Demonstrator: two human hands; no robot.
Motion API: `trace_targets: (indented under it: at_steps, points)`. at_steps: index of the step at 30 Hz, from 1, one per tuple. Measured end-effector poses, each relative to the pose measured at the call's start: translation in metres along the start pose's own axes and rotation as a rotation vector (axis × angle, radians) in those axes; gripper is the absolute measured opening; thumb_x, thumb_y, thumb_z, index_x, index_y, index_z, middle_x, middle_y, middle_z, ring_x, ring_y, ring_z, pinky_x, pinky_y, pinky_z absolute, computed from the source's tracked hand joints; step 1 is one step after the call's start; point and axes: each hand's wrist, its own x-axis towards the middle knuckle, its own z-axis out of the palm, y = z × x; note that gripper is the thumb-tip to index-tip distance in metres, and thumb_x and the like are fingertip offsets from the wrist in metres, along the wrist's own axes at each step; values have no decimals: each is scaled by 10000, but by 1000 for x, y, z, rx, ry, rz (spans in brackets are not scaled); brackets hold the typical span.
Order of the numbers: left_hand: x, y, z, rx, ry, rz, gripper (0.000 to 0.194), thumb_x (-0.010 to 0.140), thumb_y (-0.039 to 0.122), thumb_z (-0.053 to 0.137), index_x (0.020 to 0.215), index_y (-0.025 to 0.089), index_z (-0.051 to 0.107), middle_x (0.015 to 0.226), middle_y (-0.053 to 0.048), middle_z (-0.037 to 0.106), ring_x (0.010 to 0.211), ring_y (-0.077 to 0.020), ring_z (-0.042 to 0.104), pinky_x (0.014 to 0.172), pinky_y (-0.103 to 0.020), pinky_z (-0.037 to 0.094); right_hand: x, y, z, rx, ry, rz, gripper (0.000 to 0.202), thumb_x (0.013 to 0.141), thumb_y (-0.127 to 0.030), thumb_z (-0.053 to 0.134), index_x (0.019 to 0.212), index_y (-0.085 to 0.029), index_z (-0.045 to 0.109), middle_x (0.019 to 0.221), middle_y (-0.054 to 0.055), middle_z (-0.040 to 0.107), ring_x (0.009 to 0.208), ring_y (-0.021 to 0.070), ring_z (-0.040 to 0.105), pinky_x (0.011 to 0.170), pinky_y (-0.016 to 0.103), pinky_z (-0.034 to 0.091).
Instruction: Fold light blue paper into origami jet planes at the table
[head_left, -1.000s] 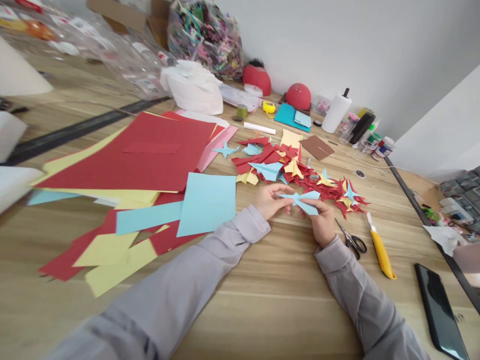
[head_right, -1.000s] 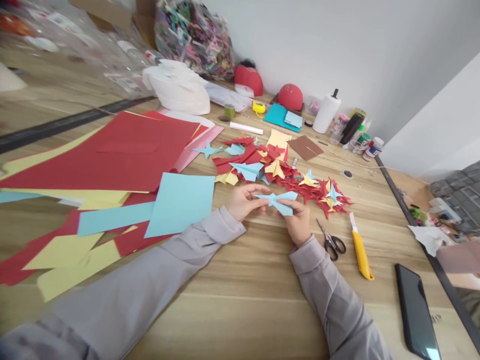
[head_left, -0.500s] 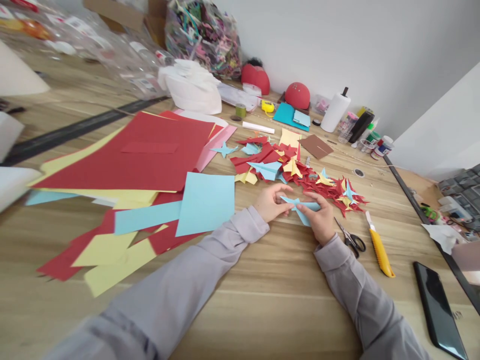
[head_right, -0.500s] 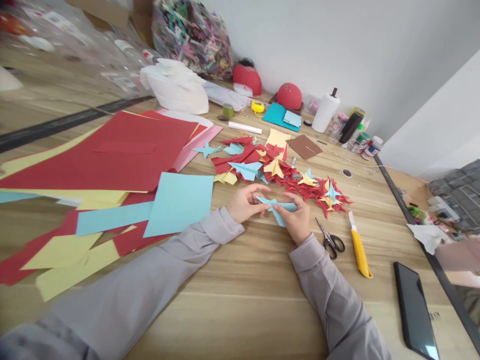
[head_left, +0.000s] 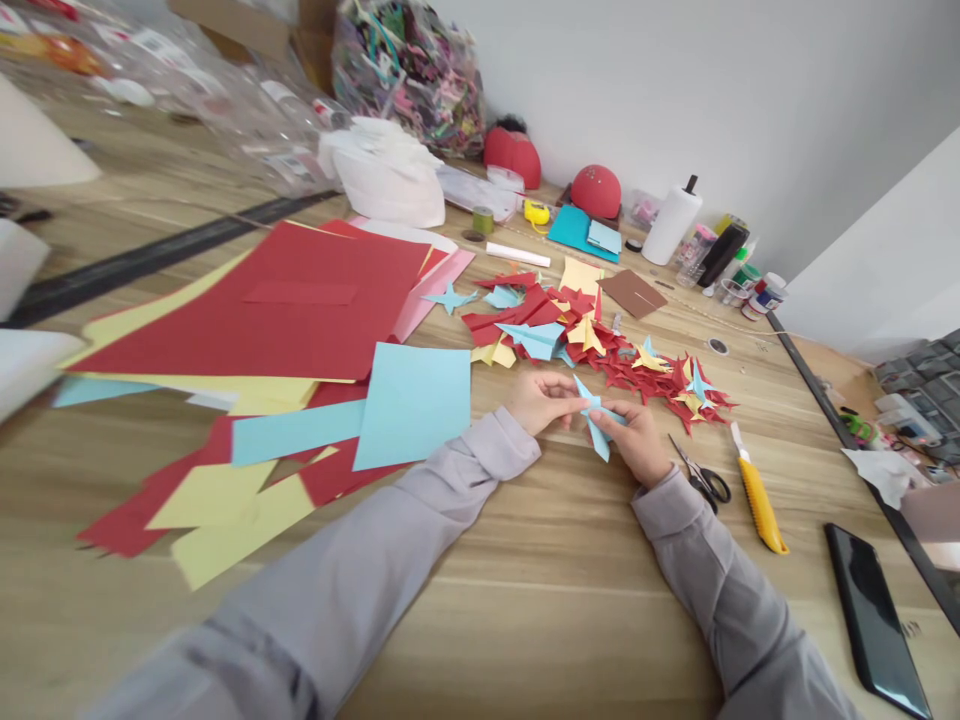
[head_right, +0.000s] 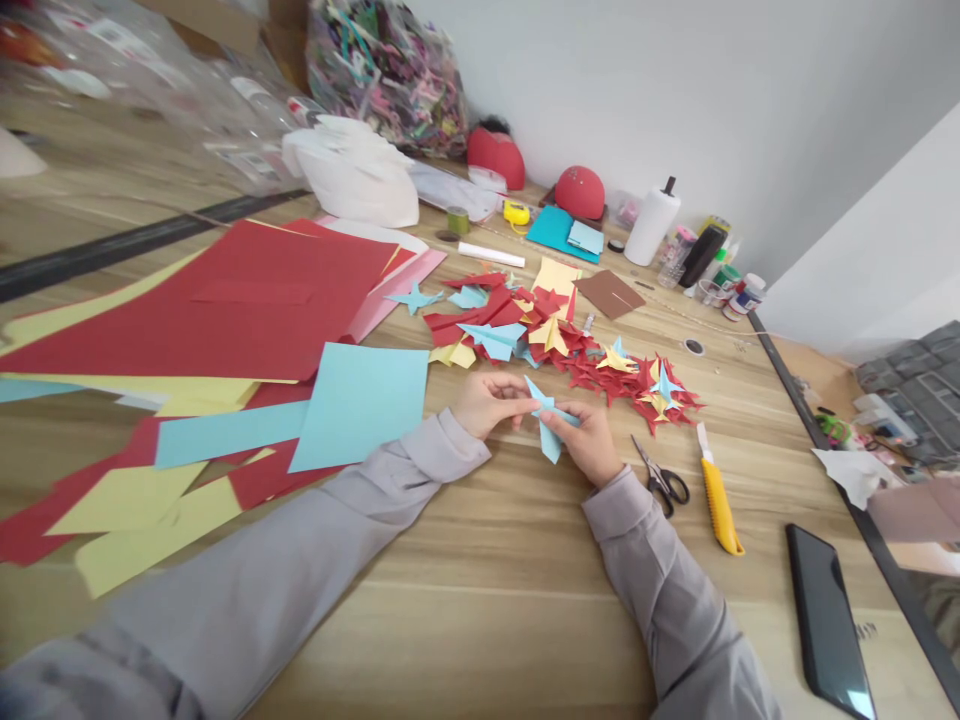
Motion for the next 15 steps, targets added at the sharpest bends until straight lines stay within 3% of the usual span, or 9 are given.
trace_targets:
  at_steps: [3, 8, 15]
  points:
    - [0, -2, 0, -13, 10, -17, 319, 450, 302, 839, 635, 112, 662, 416, 14, 574, 317, -85, 479, 343, -204, 399, -1, -4, 2, 4, -63, 16, 341, 675, -497, 688, 715, -159, 692, 599, 4, 649, 485, 105, 519, 446, 223, 383]
    - [-1, 0, 1, -14, -19, -46, 317, 432, 316, 842, 616, 122, 673, 408, 15, 572, 307, -79, 468, 329, -200, 385, 0, -7, 5, 141, -47, -5, 300, 569, -404, 787, 747, -189, 676, 692, -17, 680, 578, 107, 560, 543, 227, 429]
    - [-4, 5, 1, 66, -64, -51, 274, 449, 272, 832, 602, 108, 674, 383, 7, 573, 293, -78, 463, 328, -192, 369, 1, -1, 3, 203, -85, 16, 319, 550, -317, 814, 773, -193, 623, 699, -21, 680, 644, 117, 598, 604, 229, 449]
